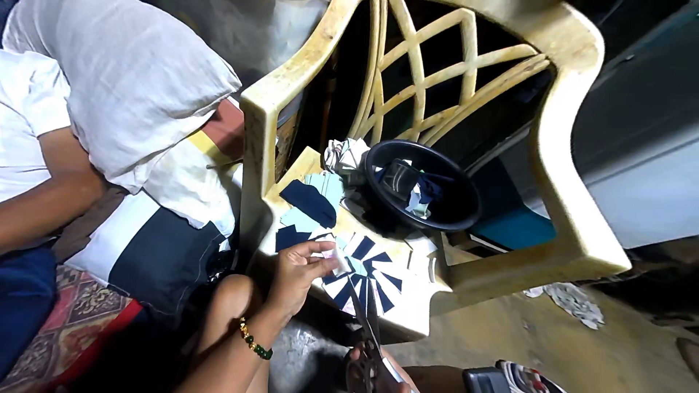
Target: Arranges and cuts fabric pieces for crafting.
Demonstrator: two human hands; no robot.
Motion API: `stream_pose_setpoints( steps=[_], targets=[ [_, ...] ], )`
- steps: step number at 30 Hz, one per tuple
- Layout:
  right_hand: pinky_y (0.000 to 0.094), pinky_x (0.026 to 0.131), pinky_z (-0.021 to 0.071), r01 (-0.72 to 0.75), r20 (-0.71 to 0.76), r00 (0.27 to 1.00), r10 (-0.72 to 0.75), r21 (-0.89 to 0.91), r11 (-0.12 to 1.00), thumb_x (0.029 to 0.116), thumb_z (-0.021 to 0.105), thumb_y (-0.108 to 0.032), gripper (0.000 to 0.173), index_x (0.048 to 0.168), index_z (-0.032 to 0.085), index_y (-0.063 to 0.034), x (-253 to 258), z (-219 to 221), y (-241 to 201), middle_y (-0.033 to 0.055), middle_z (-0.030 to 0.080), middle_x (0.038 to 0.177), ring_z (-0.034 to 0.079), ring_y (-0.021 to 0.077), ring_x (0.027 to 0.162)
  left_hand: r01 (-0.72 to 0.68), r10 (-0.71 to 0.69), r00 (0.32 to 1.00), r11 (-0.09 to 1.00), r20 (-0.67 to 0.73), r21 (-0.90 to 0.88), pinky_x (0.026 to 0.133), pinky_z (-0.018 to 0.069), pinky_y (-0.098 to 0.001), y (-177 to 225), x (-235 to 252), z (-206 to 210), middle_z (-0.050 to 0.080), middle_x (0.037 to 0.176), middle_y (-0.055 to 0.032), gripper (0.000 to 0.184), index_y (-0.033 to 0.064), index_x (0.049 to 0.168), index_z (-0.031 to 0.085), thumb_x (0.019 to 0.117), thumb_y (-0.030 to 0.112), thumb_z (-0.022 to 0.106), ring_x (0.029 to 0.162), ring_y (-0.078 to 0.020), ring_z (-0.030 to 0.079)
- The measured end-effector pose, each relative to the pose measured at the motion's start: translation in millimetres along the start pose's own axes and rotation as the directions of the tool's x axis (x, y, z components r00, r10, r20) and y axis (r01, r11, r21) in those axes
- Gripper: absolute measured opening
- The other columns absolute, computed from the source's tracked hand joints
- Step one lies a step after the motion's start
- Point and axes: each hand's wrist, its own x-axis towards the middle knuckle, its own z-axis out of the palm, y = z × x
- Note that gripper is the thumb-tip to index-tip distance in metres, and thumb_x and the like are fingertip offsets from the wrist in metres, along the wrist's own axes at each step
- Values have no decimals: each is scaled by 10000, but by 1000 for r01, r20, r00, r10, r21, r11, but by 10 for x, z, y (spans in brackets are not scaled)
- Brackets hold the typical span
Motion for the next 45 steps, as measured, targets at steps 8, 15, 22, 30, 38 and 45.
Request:
stream_pose_setpoints(
  steps=[8, 15, 22, 30, 38, 45],
  targets=[
    [198, 606, 501, -5, 30, 1000, 5, -9, 1000, 925, 509, -726, 675, 1295, 534, -162, 20, -11, -27, -85, 604, 897, 577, 7, 700, 26, -26, 1000, 1000, -3, -7, 732, 629, -269, -7, 6, -4, 757, 890, -49, 244, -57, 1044, 706, 826, -164, 688, 736, -106, 729],
    [203, 602, 508, 5, 22, 1000, -5, 5, 1000, 924, 520, -717, 675, 1298, 534, -154, 15, -10, -36, -78, 617, 903, 587, 17, 698, 42, -42, 999, 999, -10, -12, 711, 628, -260, 5, 5, 11, 754, 887, -38, 247, -58, 1035, 706, 819, -177, 689, 714, -96, 722],
    [199, 604, 507, 9, 16, 1000, -8, -47, 999, 920, 481, -747, 702, 1298, 537, -158, 18, -12, -48, -84, 623, 876, 587, 6, 687, 34, -34, 999, 999, 2, -7, 700, 624, -250, -4, 3, 8, 756, 889, -31, 252, -47, 1029, 716, 814, -174, 694, 712, -88, 719],
    [203, 611, 507, -15, 25, 1000, 16, -12, 1000, 902, 497, -760, 732, 1309, 523, -152, 12, -18, -56, -79, 619, 894, 585, 13, 695, 70, -70, 996, 998, 57, 1, 696, 619, -244, 14, -12, 11, 755, 887, -37, 249, -48, 1025, 710, 814, -178, 686, 703, -82, 713],
    [210, 663, 530, -2, 85, 996, -10, 147, 989, 873, 537, -767, 740, 1335, 535, -189, 85, -38, -3, -60, 648, 946, 624, 36, 758, -36, 31, 976, 999, 214, 18, 688, 630, -249, -58, -20, -36, 740, 951, -16, 356, -51, 1075, 689, 750, -195, 708, 723, -76, 714],
    [231, 696, 558, 9, 105, 994, -35, 240, 971, 834, 576, -779, 745, 1322, 565, -216, 153, 9, -5, -68, 667, 929, 657, 52, 777, -83, 75, 959, 996, 274, 18, 695, 635, -259, -84, -21, -54, 751, 990, -30, 363, -35, 1060, 676, 734, -177, 749, 762, -93, 735]
  ],
)
